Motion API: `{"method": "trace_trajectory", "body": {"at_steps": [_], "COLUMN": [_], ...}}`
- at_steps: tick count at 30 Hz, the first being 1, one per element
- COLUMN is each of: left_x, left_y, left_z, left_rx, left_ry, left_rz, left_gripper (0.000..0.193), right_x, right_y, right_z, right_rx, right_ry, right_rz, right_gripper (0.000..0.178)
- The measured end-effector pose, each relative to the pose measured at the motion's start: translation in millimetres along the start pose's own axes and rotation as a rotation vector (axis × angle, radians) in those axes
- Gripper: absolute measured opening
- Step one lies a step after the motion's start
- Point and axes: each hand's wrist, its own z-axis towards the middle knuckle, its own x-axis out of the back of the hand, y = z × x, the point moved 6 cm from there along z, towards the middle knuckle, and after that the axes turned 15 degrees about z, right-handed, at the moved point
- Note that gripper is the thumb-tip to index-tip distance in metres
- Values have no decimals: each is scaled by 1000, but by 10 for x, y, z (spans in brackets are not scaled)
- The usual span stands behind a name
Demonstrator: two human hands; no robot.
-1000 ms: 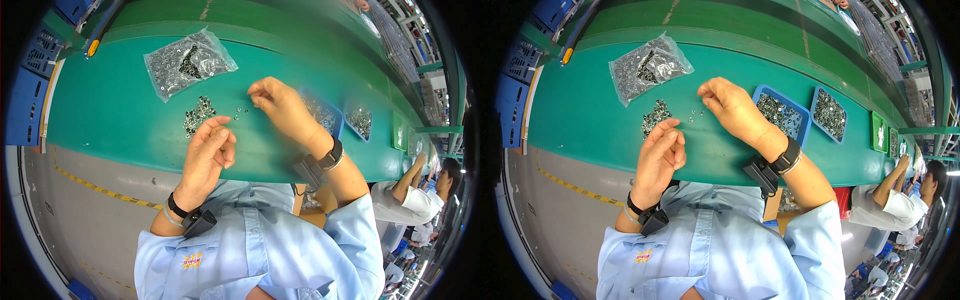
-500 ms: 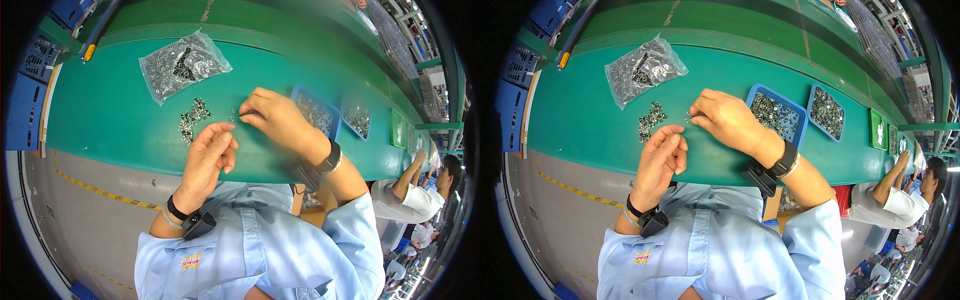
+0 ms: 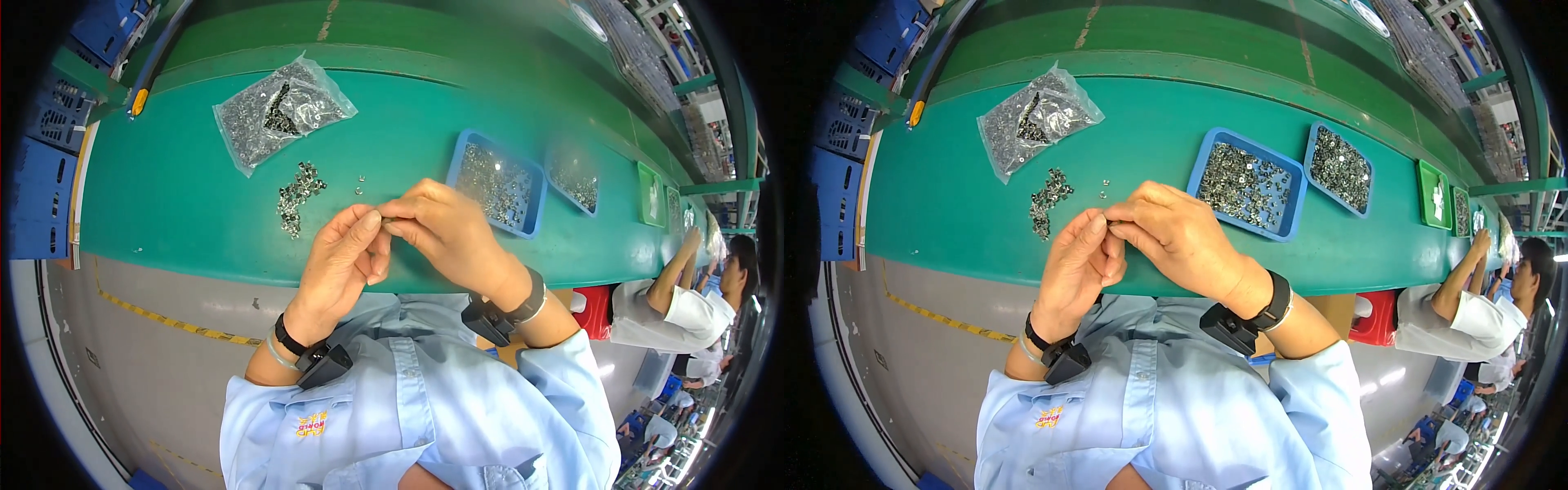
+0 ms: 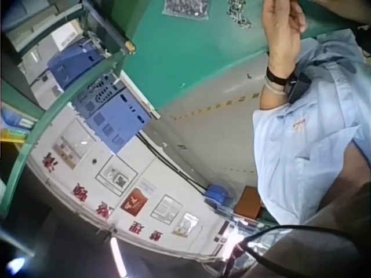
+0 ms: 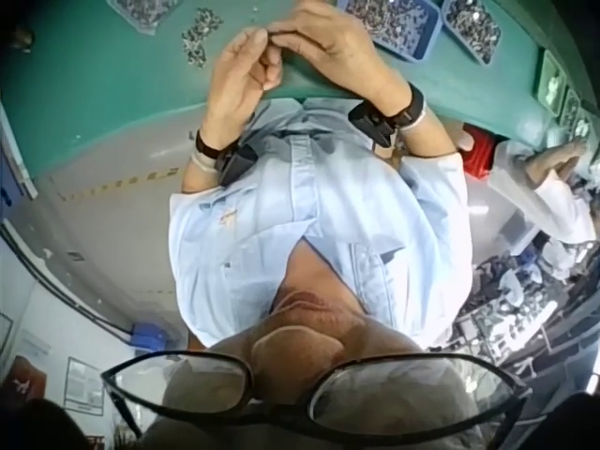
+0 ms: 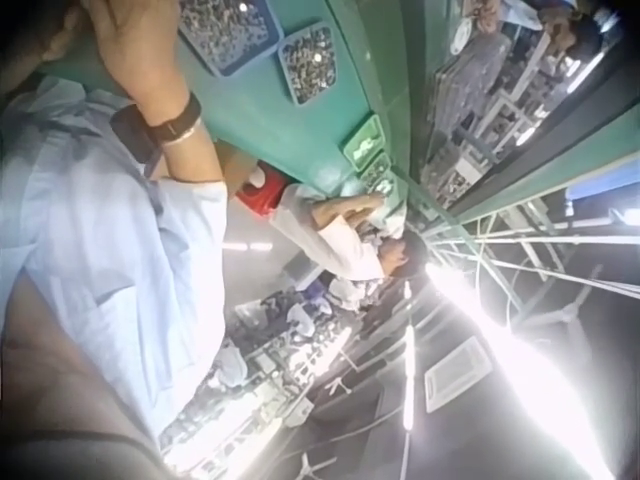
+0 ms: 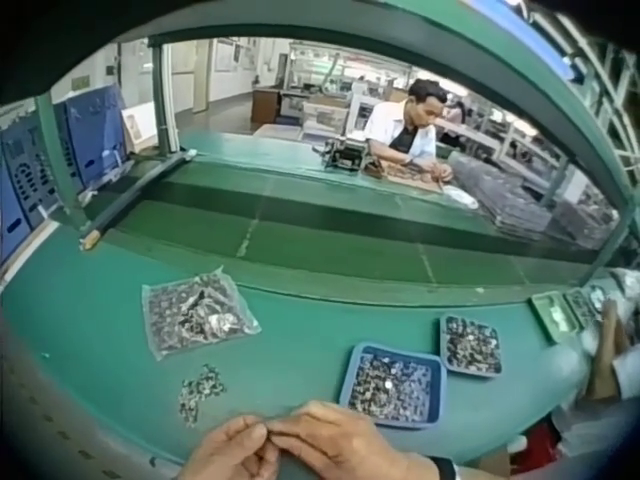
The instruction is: The person picks up a small metal component and a tiny black piece from the table and joins them together by hand. After pressing the two pieces together, the person places the assembled unit into a blue plastic tray and repeats the process.
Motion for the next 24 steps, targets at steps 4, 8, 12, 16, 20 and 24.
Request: {"method": "trace_trajectory", "body": {"at_steps": [4, 8, 12, 16, 20, 24], "left_x": [-40, -59, -79, -119, -154, -156], "left_y": [-6, 10, 23, 37, 42, -7], "left_z": [1, 9, 11, -9, -13, 5], "left_rx": [-32, -69, -86, -81, -56, -24], "left_ry": [-7, 51, 82, 61, 51, -9], "left_rz": [40, 147, 208, 203, 215, 122], "left_gripper": [24, 24, 25, 25, 24, 23], "right_x": [18, 22, 29, 57, 89, 102], "right_y": [56, 76, 58, 21, -5, -57], "right_z": [-70, -137, -189, -224, -243, -272], "right_rx": [-85, -86, -35, 102, 199, 238], "right_ry": [49, 102, 171, 203, 246, 286], "right_rz": [203, 219, 171, 16, -76, -118], "right_gripper": [16, 19, 20, 21, 22, 22]}}
